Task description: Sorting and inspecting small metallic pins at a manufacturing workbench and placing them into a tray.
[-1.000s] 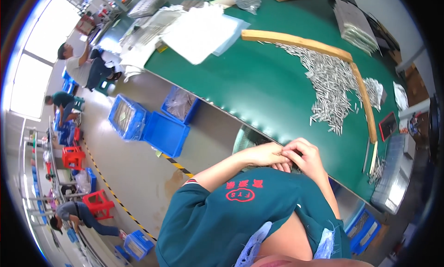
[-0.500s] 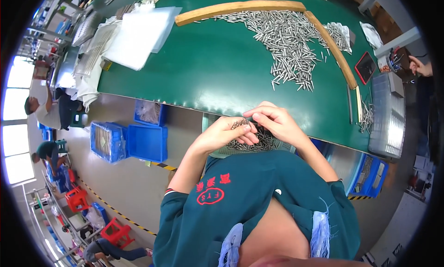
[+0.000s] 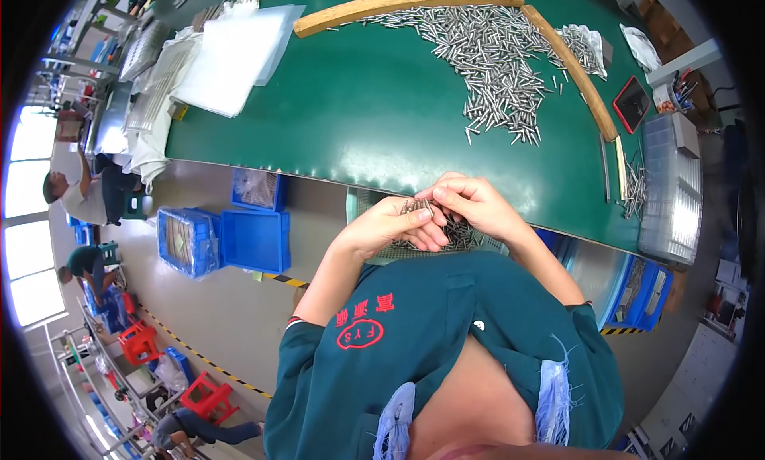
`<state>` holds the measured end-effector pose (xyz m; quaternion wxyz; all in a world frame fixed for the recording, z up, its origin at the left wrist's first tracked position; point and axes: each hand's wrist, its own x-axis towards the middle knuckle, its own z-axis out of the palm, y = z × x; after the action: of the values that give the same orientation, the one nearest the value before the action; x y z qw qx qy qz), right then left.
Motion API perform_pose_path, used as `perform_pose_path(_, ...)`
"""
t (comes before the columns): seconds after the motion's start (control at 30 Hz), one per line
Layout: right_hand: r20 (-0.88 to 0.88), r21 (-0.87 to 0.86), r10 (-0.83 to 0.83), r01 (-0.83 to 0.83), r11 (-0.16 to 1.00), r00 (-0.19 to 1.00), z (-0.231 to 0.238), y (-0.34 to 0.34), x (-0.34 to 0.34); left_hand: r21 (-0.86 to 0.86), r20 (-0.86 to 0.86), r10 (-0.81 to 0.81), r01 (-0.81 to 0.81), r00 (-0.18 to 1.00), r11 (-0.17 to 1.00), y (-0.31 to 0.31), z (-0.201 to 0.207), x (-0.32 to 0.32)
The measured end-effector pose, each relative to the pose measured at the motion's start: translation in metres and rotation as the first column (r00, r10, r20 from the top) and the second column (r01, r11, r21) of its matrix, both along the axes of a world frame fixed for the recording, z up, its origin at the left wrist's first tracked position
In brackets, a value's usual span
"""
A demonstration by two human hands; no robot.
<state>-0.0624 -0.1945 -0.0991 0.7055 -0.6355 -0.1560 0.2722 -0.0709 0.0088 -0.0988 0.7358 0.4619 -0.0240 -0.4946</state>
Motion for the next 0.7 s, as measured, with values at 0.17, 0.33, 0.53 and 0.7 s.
perform_pose_path(0.17,-0.128,-0.037,-0.047,0.042,0.998,0.991,0.000,-0.004,0.001,-0.041,-0.030,0.015,-0.016,0.999,0.999,0.001,-0.002,-0.002)
perform_pose_path(0.33,0.076,-0.076,-0.077,0.083,0.994,0.994,0.002,-0.006,0.000,0.136,0.133,-0.057,0.039,0.989,0.990,-0.002,0.008,0.002)
perform_pose_path(0.53,0.473,-0.277,0.066,0.077,0.958,0.878,0.018,0.004,-0.005,0.239,0.236,-0.141,0.084,0.962,0.967,-0.009,0.005,0.002)
perform_pose_path(0.7,-0.154,0.001,-0.154,0.156,0.988,0.976,0.006,0.005,-0.007,0.162,0.140,-0.150,0.127,0.979,0.979,-0.011,0.016,0.004)
